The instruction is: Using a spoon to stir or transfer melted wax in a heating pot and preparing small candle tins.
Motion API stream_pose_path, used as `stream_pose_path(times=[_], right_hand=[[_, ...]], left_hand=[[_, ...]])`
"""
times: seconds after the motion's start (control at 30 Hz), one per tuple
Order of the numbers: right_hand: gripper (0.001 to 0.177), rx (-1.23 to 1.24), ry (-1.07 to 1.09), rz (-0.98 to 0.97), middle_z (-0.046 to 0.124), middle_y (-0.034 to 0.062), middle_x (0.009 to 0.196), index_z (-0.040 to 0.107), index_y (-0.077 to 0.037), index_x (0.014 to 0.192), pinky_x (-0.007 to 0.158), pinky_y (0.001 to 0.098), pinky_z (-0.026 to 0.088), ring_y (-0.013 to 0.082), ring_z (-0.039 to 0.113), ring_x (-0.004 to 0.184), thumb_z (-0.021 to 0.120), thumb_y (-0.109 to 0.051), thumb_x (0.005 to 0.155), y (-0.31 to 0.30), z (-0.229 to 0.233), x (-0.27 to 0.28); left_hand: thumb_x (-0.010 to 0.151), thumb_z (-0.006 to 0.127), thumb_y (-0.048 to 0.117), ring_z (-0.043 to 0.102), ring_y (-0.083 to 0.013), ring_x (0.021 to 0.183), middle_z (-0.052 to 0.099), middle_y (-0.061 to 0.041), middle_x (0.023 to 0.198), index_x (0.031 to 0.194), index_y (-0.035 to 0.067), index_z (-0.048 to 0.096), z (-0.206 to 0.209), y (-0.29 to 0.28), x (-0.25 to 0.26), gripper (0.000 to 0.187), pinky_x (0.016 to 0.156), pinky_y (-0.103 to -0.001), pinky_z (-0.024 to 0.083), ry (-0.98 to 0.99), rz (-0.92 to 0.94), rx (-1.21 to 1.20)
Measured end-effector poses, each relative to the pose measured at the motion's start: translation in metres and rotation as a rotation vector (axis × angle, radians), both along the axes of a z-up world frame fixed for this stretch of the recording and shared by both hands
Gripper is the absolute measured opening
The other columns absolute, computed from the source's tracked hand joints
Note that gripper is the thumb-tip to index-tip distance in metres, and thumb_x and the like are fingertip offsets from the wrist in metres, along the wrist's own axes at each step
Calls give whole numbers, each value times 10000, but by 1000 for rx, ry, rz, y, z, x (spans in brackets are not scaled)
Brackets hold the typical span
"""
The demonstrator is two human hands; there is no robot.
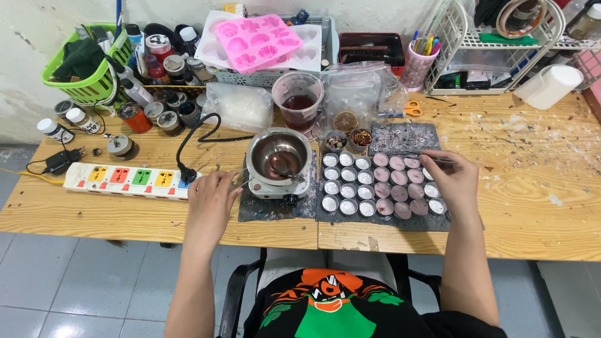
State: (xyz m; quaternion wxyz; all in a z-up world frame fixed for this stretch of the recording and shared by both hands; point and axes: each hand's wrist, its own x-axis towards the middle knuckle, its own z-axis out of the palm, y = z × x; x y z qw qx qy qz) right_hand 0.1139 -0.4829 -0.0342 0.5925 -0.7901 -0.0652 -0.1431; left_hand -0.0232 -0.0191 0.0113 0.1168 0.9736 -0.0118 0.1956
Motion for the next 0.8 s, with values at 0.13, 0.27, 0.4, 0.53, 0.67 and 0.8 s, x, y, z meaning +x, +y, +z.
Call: stream_pose_path(times=[0.13, 0.27, 0.4, 0.53, 0.67, 0.8], right_hand=[[154, 141, -8, -66, 731, 72, 964, 739, 23, 1088, 764, 222, 521, 86, 663, 865, 776, -74, 976, -10, -17, -17], [130, 195, -56, -167, 728, 77, 942, 662, 15, 1096, 756, 232, 525, 107, 692, 866, 726, -88, 1049, -21, -33, -30], [159, 147, -142, -204, 707, 74, 988, 604, 7, 1137, 781, 238, 543, 124, 699, 907, 718, -77, 1063, -29, -47, -42], [229, 33, -175, -163, 663, 56, 1033, 587, -25, 1223, 745, 248, 568, 113, 689, 882, 702, -73, 1031, -21, -43, -55], [254, -231, -51, -70, 712, 67, 902, 625, -64, 1190, 659, 265, 548, 143, 700, 825, 727, -90, 959, -14, -46, -62], [269, -286, -83, -2, 726, 74, 930, 628, -53, 1181, 734, 271, 562, 173, 742, 887, 731, -98, 937, -10, -51, -62]], left_hand=[[936, 668, 268, 564, -302, 1130, 614, -100, 1179, 1357, 98, 619, -2, 1, -1, 457, 1049, -468, 366, -25, -25, 31], [959, 653, 286, 584, -280, 1110, 616, -94, 1170, 1364, 93, 609, -10, 1, -1, 451, 1025, -459, 407, -17, -31, 48], [974, 633, 296, 597, -277, 1071, 618, -108, 1174, 1403, 78, 585, -9, 0, -3, 484, 970, -439, 431, 53, -49, -7], [967, 635, 291, 613, -285, 1068, 633, -116, 1178, 1408, 89, 588, -9, -5, -9, 487, 977, -446, 425, 10, -59, -69], [978, 639, 279, 608, -313, 1133, 655, -118, 1226, 1388, 92, 599, -13, -14, -13, 453, 995, -462, 414, -56, 8, -93], [978, 637, 263, 607, -306, 1156, 659, -117, 1281, 1386, 95, 601, -19, -20, -16, 443, 1016, -460, 409, -56, 75, -142]])
